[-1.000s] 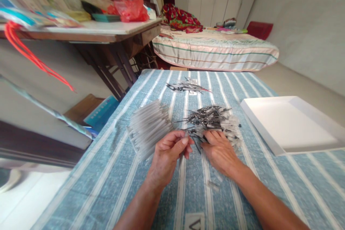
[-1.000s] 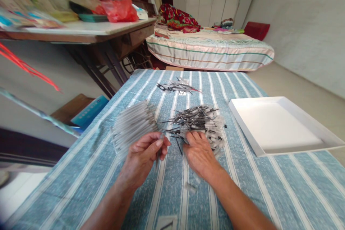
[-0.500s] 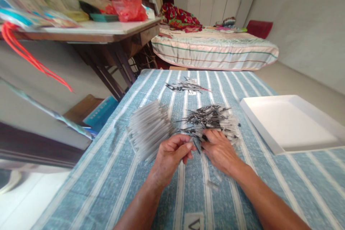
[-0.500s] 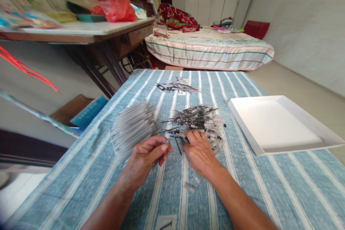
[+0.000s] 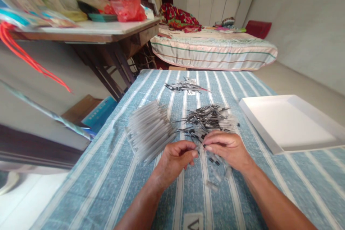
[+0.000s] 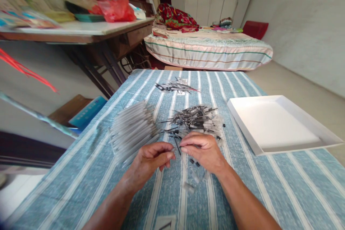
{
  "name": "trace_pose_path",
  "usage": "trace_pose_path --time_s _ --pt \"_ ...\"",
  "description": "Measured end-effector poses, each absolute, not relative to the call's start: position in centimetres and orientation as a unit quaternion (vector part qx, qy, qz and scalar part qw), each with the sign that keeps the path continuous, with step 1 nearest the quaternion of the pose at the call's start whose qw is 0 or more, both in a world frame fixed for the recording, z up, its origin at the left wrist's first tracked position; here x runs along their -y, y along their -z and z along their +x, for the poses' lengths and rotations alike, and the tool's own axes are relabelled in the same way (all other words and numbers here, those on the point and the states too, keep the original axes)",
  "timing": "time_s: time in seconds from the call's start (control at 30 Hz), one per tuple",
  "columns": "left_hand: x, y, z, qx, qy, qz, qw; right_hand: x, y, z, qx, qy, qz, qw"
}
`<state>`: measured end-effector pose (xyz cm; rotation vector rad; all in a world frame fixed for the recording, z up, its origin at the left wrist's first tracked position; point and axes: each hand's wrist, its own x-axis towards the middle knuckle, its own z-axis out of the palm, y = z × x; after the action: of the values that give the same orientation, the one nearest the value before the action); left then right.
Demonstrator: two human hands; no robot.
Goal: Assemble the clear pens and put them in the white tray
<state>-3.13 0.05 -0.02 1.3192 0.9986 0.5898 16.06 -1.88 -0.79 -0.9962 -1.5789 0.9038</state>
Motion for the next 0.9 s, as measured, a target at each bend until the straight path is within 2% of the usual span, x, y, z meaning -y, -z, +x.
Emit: trace_pose_path --time_s 0.9 --pt "0.32 -0.95 -2.79 -0.455 -0.215 0.598 0.624 2.00 0.91 15.36 0.698 -0.363 -0.404 0.468"
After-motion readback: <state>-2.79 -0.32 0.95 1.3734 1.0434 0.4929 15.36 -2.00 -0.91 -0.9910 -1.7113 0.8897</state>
